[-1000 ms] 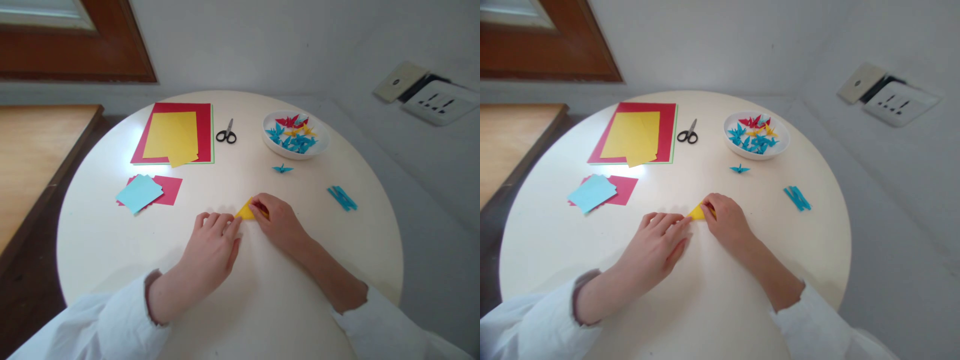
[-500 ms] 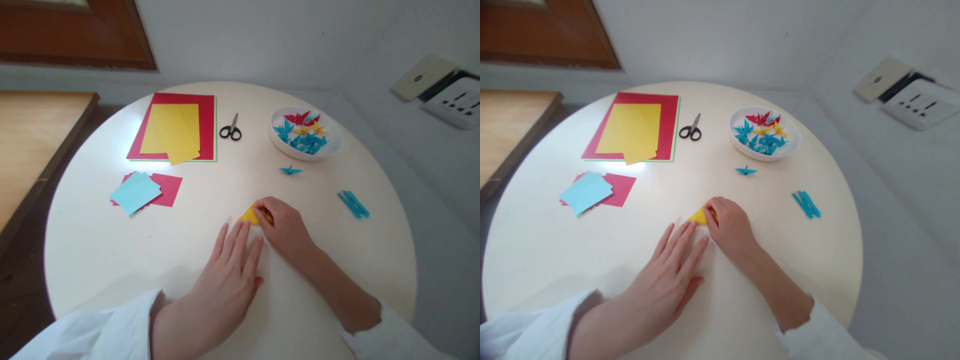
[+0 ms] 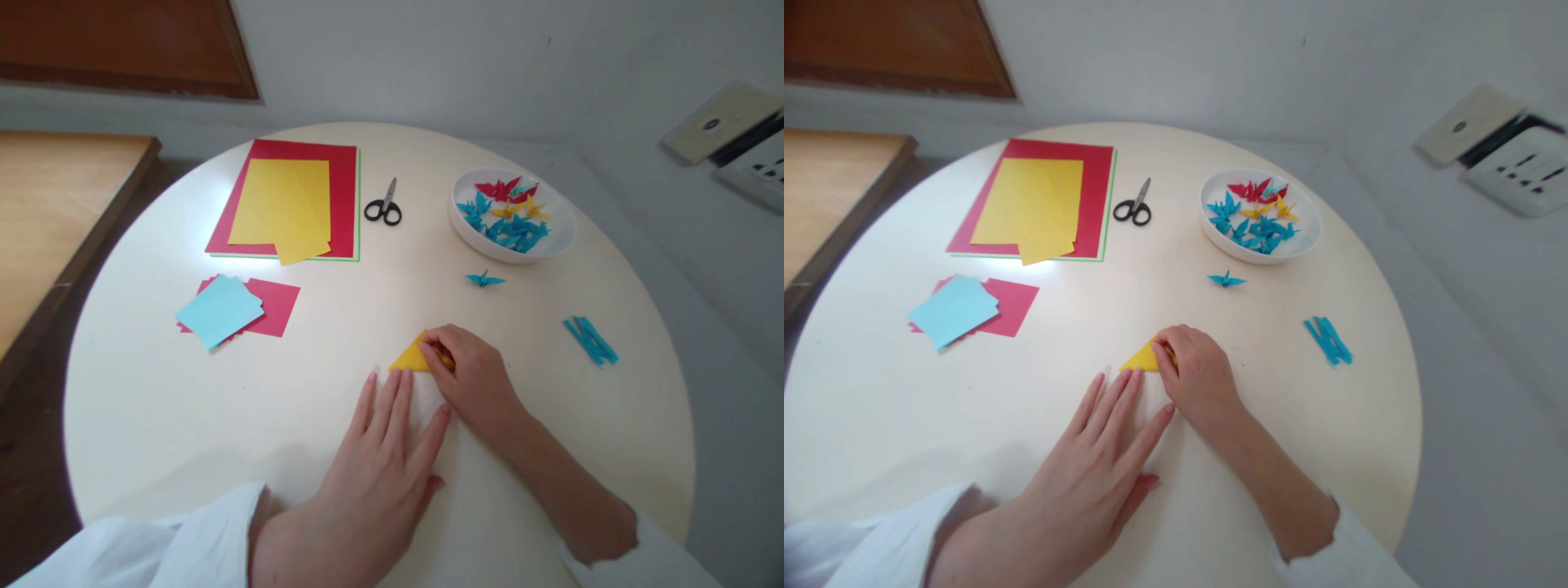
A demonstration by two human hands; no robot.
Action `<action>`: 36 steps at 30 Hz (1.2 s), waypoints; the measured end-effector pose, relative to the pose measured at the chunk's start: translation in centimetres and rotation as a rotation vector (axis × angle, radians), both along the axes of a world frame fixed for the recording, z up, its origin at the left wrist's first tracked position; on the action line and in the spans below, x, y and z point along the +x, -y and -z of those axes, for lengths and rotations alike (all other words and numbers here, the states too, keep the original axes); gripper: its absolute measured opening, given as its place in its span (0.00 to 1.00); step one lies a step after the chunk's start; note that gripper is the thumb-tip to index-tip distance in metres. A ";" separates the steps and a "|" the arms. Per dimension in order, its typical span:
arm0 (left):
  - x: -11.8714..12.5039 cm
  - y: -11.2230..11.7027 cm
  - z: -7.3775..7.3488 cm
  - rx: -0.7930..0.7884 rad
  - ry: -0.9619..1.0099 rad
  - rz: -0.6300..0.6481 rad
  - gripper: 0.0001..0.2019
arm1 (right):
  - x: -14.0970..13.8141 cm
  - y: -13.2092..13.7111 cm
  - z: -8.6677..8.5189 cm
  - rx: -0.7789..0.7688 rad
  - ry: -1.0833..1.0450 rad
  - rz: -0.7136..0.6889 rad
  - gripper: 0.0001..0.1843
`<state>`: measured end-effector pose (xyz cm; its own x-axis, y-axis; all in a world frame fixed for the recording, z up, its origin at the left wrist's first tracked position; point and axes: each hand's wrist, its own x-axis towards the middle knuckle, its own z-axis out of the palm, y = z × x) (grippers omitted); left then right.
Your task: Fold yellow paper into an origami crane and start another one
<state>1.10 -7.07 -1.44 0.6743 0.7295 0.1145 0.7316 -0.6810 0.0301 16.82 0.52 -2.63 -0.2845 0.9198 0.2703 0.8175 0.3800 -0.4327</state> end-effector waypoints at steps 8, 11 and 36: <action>0.1 -0.1 -0.2 -0.026 -0.015 -0.005 0.26 | 0.0 0.0 0.0 0.009 0.024 -0.010 0.09; 0.1 -0.1 -0.3 -0.031 -0.011 -0.001 0.26 | 0.0 0.0 0.0 0.010 0.041 -0.006 0.09; 0.1 -0.6 -0.3 -0.067 0.026 -0.030 0.24 | 0.0 0.0 0.2 0.049 0.084 -0.013 0.09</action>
